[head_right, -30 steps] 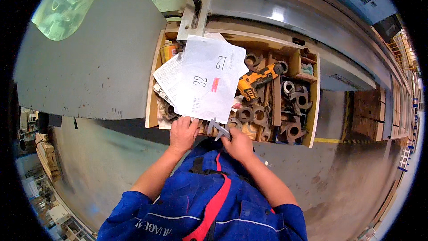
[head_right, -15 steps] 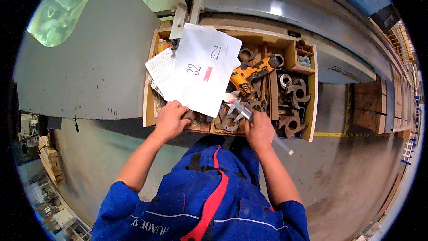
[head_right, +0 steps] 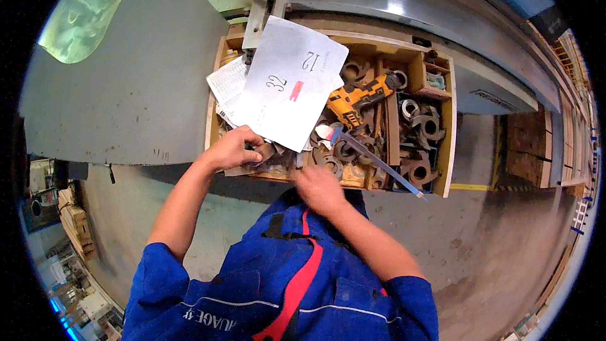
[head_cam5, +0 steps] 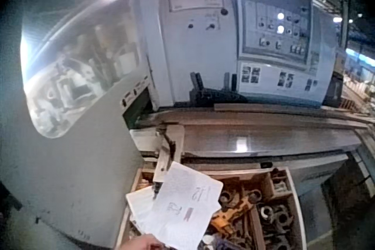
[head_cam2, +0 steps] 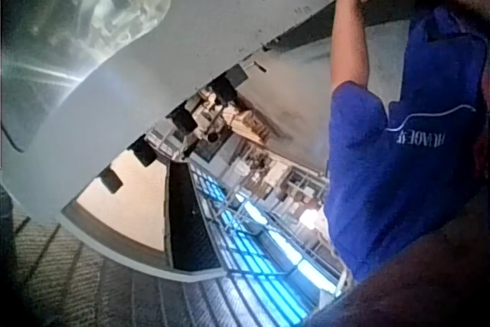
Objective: The person uses a wrench to tighten bolts on a large industrial machine. They then retrieve a caliper and a metal ring from a drawer, measure the ring, and return to the machine to adjust a component and place the ring on a spindle.
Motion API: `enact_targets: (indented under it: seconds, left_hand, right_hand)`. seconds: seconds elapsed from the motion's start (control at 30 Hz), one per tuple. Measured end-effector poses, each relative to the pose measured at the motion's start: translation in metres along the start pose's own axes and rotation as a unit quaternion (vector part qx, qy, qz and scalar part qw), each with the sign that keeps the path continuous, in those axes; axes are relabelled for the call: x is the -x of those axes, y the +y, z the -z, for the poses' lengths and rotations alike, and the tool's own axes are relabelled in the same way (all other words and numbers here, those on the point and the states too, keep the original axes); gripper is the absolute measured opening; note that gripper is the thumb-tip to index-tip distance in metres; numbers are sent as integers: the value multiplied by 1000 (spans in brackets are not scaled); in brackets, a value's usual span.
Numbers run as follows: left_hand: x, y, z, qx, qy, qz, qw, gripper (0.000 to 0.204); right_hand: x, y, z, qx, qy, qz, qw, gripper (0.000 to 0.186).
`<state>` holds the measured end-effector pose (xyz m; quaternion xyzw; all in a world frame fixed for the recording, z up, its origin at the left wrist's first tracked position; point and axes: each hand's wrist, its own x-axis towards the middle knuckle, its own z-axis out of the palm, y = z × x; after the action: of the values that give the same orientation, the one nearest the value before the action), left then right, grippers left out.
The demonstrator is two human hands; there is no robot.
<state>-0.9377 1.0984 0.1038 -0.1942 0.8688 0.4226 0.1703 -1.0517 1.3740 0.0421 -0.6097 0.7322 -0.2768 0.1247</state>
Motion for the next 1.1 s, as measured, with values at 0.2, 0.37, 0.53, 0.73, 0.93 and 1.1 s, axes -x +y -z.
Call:
enact_targets:
  seconds: [0.2,0.37,0.53,0.73,0.93,1.1]
  left_hand:
    - [-8,-17,7,-12,-14,-26,999,40]
    - [-8,-22,6,-12,-25,-27,999,42]
    - [-7,-21,5,-9,-25,-30,999,42]
    - [-7,-24,3,-9,-22,-35,999,42]
    - [-9,-22,3,-11,-27,-35,999,43]
    - [-6,-26,0,-14,-4,-37,999,43]
  right_hand:
    - [-38,-18,-59,63,-101,-17,993,14]
    - [-47,-17,-58,69,-219,11,973,19]
    - [-64,-16,-49,99,-317,19,943,23]
    - [-72,-17,-59,112,-283,18,952,26]
    - [-83,-10,-63,138,-369,81,916,26]
    - [-72,-8,-35,79,-252,80,961,21]
